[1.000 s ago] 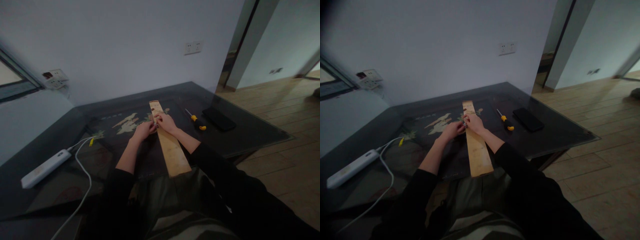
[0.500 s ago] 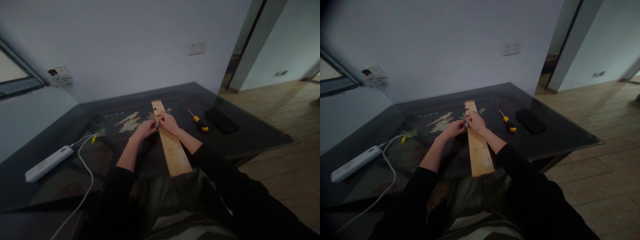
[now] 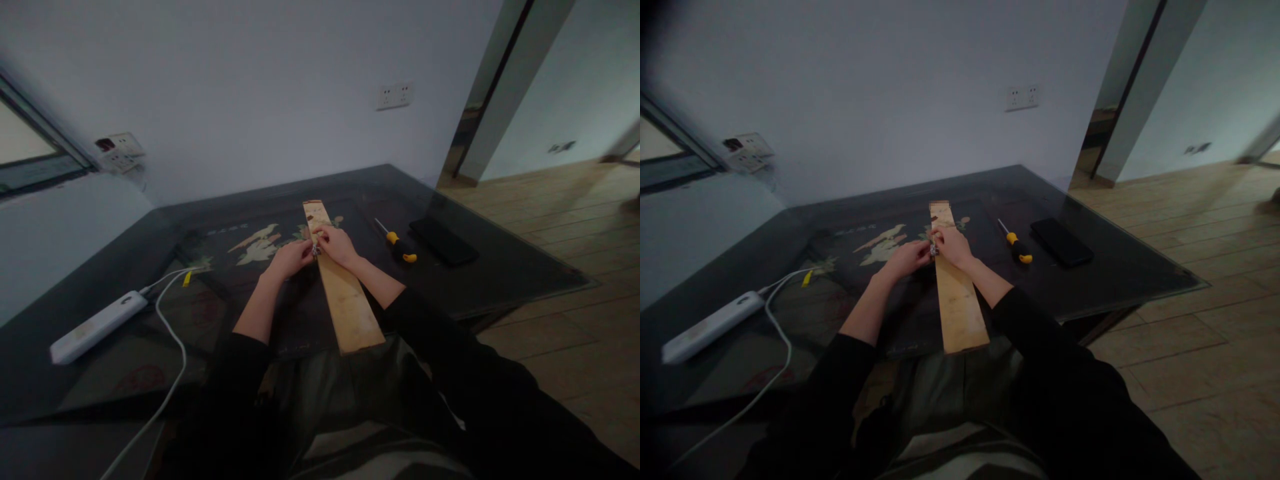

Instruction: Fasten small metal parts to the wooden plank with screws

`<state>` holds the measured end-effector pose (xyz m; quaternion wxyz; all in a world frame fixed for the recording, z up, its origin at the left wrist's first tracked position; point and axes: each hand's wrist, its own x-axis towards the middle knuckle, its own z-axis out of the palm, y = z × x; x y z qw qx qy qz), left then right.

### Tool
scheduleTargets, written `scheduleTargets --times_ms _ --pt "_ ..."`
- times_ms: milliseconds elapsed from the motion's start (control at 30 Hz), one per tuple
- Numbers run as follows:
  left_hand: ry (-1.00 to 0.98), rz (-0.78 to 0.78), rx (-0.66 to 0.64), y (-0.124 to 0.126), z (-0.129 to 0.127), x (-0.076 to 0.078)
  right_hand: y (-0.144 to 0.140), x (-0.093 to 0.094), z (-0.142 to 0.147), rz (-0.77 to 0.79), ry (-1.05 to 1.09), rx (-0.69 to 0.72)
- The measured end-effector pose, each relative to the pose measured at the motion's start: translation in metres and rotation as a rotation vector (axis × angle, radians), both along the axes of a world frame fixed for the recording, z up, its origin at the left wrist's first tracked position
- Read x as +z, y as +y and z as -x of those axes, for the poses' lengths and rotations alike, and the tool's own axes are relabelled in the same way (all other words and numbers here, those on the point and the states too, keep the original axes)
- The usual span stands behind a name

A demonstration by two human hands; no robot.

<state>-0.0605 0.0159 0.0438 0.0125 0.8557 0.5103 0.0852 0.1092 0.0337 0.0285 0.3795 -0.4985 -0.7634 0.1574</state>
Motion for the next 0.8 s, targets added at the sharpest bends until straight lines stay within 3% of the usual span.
scheduleTargets --times_ms 200,633,800 --pt "-0.016 -0.008 -0.023 0.0038 0.003 -0.0028 0.0014 -0.0017 0.0 -0.006 0.005 -0.001" --pt "-0.032 -0.064 0.054 0.0032 0.0006 -0.0017 0.0013 -0.0017 -0.0005 -0.006 0.0 -0.005" --pt "-0.064 -0.052 0.011 0.0039 0.0016 -0.0032 0.0006 -0.001 -0.0006 -0.008 -0.001 -0.011"
